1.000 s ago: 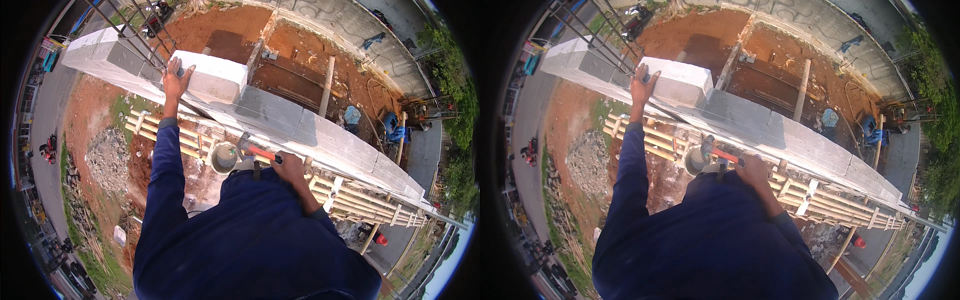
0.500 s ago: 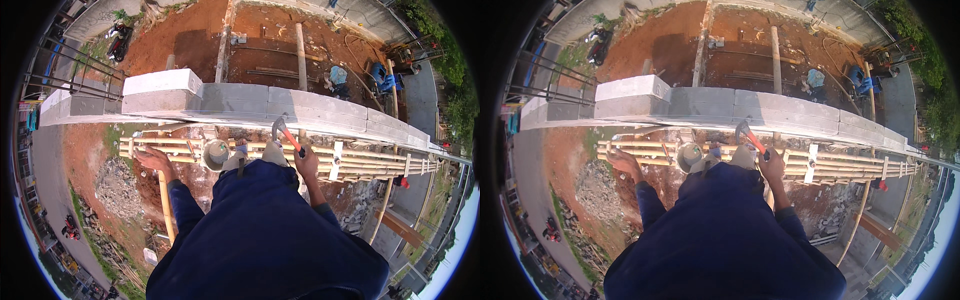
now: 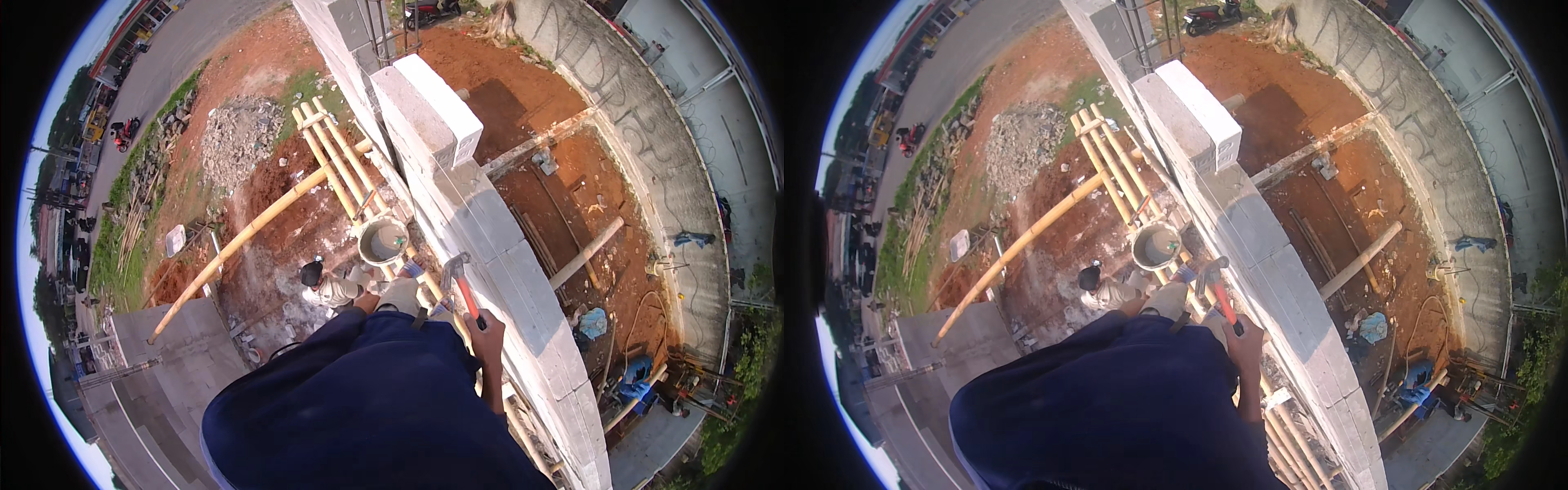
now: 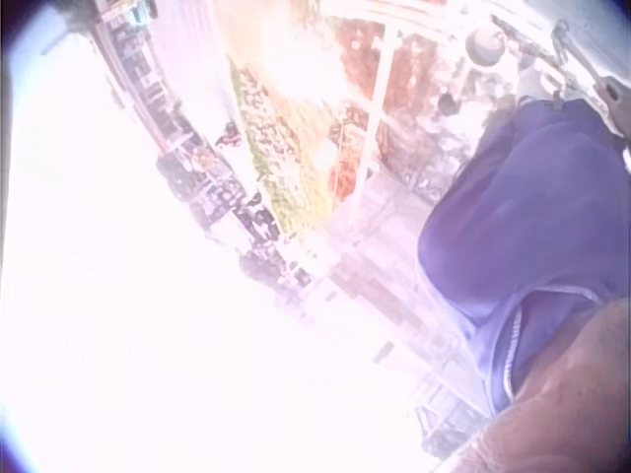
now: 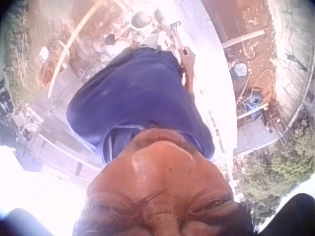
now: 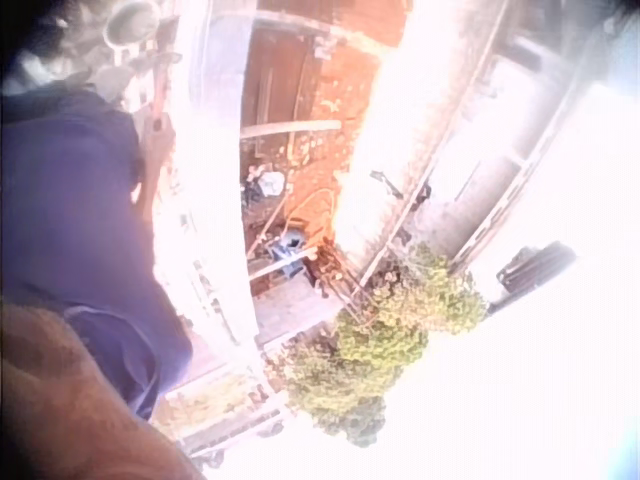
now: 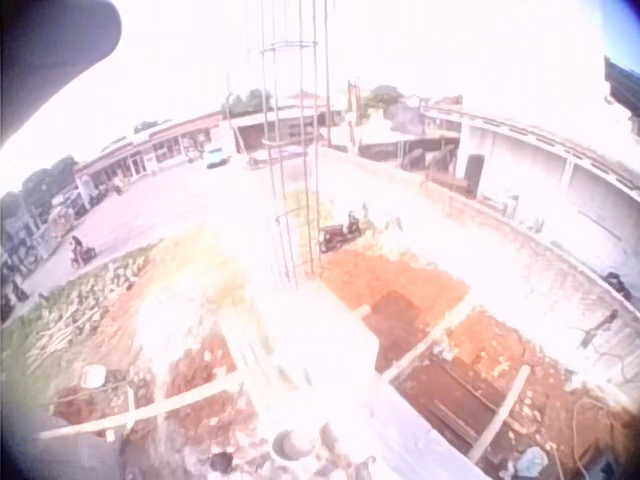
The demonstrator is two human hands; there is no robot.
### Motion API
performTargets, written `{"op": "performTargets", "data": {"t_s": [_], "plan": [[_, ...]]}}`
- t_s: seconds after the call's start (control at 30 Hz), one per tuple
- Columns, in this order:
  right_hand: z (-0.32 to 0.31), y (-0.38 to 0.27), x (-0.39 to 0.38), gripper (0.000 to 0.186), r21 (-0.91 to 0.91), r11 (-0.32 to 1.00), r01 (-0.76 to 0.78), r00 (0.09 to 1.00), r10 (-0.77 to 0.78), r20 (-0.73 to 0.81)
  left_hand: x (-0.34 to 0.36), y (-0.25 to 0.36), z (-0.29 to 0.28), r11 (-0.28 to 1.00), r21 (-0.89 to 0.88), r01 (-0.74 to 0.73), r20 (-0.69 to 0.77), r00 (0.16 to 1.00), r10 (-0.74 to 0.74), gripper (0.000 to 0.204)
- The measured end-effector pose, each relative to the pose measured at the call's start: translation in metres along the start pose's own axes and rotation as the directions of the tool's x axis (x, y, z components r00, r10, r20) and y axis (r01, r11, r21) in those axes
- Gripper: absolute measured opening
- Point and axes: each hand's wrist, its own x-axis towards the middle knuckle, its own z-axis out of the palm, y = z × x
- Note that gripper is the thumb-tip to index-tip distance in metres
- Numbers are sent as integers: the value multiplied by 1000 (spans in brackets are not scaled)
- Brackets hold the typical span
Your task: The person stands on bamboo scaffolding and lays concrete blocks to build a wall. They apply mortar from a bucket using a trowel, place blocks, and tap them into position with a hammer.
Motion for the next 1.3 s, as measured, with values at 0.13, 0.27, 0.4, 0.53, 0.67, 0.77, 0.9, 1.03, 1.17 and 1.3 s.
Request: {"op": "performTargets", "data": {"t_s": [0.13, 0.27, 0.4, 0.53, 0.67, 0.77, 0.9, 1.03, 1.17, 1.3], "plan": [[0, -115, 69, 31, 133, 938, 322, 936, -336, 105, -22, -25, 34, 969, 29, 246, 79, 966, -248, 31], [11, -204, 174, 31, -185, 794, 579, 797, -599, -75, -20, -24, 62, 890, -302, 341, -42, 928, -370, 43], [34, -266, 287, 38, -409, 706, 578, 779, -627, 17, -47, -42, 100, 960, -188, 208, -240, 938, -250, 38], [51, -284, 372, 38, -558, 609, 564, 756, -653, 51, -39, -41, 118, 984, -35, 173, -365, 915, -174, 26], [72, -256, 399, 37, -700, 551, 455, 747, -664, -37, -65, -45, 131, 982, 66, 177, -262, 953, -154, 19], [91, -263, 362, 34, -738, 523, 426, 601, -774, -201, -85, -53, 143, 968, 18, 251, -265, 935, -238, 15], [138, -237, 247, 28, -544, 355, 760, 295, -935, -197, -97, -67, 188, 863, -162, 478, -428, 754, -498, 13], [184, -113, 153, 27, -173, 441, 880, 472, -785, 402, -53, -61, 168, 830, -314, 462, -90, 855, -510, 40], [194, 94, 105, 48, -612, 540, 578, 652, 147, 744, -39, 32, 75, 345, -737, 582, 228, 694, -683, 54], [183, 199, 91, 68, -638, 396, 660, 528, 359, 769, -13, 71, 120, 338, -778, 530, 179, 703, -688, 57]]}}
